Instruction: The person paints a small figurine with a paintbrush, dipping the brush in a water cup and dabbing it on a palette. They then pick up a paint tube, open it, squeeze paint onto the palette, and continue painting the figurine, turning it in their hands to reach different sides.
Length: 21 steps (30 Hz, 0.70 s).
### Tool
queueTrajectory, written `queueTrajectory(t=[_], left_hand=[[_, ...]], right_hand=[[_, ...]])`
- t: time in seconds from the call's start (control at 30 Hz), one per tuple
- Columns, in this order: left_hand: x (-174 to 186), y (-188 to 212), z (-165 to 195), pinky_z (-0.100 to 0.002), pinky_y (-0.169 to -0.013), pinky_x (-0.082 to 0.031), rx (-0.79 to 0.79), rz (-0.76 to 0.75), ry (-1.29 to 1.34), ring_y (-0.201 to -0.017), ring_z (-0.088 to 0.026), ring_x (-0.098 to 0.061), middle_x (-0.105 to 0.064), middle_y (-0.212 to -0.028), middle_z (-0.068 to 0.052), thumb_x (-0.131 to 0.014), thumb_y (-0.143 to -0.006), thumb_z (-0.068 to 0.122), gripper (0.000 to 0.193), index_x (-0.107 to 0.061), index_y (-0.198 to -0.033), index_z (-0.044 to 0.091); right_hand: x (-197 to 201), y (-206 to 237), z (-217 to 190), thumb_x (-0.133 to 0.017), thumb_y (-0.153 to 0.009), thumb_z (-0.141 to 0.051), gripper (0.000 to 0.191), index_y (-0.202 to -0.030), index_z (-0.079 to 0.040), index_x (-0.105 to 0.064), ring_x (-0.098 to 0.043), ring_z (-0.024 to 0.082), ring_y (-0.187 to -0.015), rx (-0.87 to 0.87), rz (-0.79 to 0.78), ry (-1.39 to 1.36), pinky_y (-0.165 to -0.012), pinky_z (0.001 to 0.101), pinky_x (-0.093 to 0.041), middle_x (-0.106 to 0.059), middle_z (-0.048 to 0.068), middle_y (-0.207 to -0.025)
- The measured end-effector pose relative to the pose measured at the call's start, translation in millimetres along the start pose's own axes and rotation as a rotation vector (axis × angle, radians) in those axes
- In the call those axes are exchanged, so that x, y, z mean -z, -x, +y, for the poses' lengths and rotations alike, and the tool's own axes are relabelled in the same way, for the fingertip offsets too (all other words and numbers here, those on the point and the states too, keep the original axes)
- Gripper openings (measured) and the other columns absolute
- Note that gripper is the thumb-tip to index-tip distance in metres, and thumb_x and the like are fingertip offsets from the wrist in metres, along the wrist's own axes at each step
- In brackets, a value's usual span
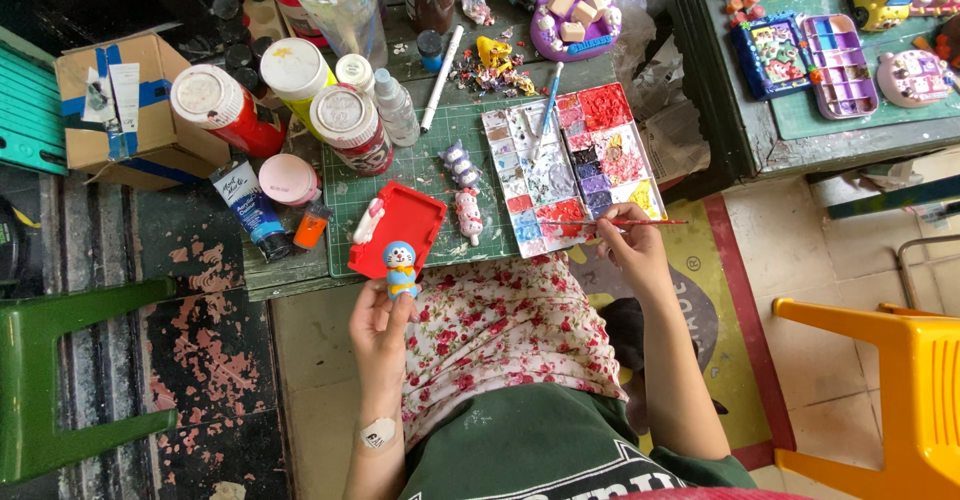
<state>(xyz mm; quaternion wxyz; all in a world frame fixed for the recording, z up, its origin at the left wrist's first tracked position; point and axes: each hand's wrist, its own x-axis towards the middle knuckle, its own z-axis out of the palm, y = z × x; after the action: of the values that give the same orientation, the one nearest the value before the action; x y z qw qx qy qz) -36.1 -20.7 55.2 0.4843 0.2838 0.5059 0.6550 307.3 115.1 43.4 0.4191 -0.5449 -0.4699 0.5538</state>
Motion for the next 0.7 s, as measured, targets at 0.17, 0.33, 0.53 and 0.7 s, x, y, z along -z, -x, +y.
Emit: queueTrajectory(t=[0.17,0.33,0.53,0.7], left_hand=[[0.3,-1.0,-1.4,-0.026,-0.075,-0.049,-0.011,-0.012,0.009,-0.084,-0.008,-0.057,-0.066,-0.104,-0.004,-0.068,-0.099,0.012,0.027,-0.06,-0.121,0.0],[-0.5,-2.1,-0.7,-0.025,-0.075,-0.048,-0.013,-0.02,0.012,-0.083,-0.008,-0.057,-0.066,-0.104,-0.004,-0.068,-0.099,0.011,0.026,-0.06,-0.122,0.0],[-0.8,-2.7,0.6,-0.025,-0.075,-0.047,-0.005,0.007,-0.007,-0.084,-0.008,-0.056,-0.065,-0.103,-0.003,-0.068,-0.099,0.01,0.026,-0.06,-0.122,0.0],[-0.7,-1.3,3.2,-0.025,-0.076,-0.047,-0.012,-0.007,-0.004,-0.084,-0.008,-0.057,-0.064,-0.103,-0.002,-0.068,-0.099,0.011,0.025,-0.06,-0.12,0.0]], right_hand=[[5.6,-2.2,8.4,-0.063,-0.103,-0.013,0.011,-0.109,-0.008,-0.056,-0.057,0.002,-0.063,0.009,-0.021,-0.14,-0.05,0.0185,-0.034,-0.07,0.001,-0.089],[11.1,-4.0,14.5,-0.064,-0.106,-0.008,0.009,-0.113,-0.008,-0.058,-0.054,0.002,-0.062,0.021,-0.085,-0.184,-0.052,0.019,-0.034,-0.065,0.003,-0.082],[6.3,-4.0,9.8,-0.062,-0.1,-0.006,0.01,-0.107,-0.009,-0.057,-0.063,0.004,-0.069,-0.02,-0.074,-0.1,-0.053,0.0182,-0.036,-0.072,0.001,-0.097],[5.0,-3.1,7.0,-0.063,-0.1,-0.007,0.01,-0.107,-0.01,-0.057,-0.063,0.003,-0.069,-0.023,-0.065,-0.113,-0.054,0.0178,-0.037,-0.075,0.002,-0.102]])
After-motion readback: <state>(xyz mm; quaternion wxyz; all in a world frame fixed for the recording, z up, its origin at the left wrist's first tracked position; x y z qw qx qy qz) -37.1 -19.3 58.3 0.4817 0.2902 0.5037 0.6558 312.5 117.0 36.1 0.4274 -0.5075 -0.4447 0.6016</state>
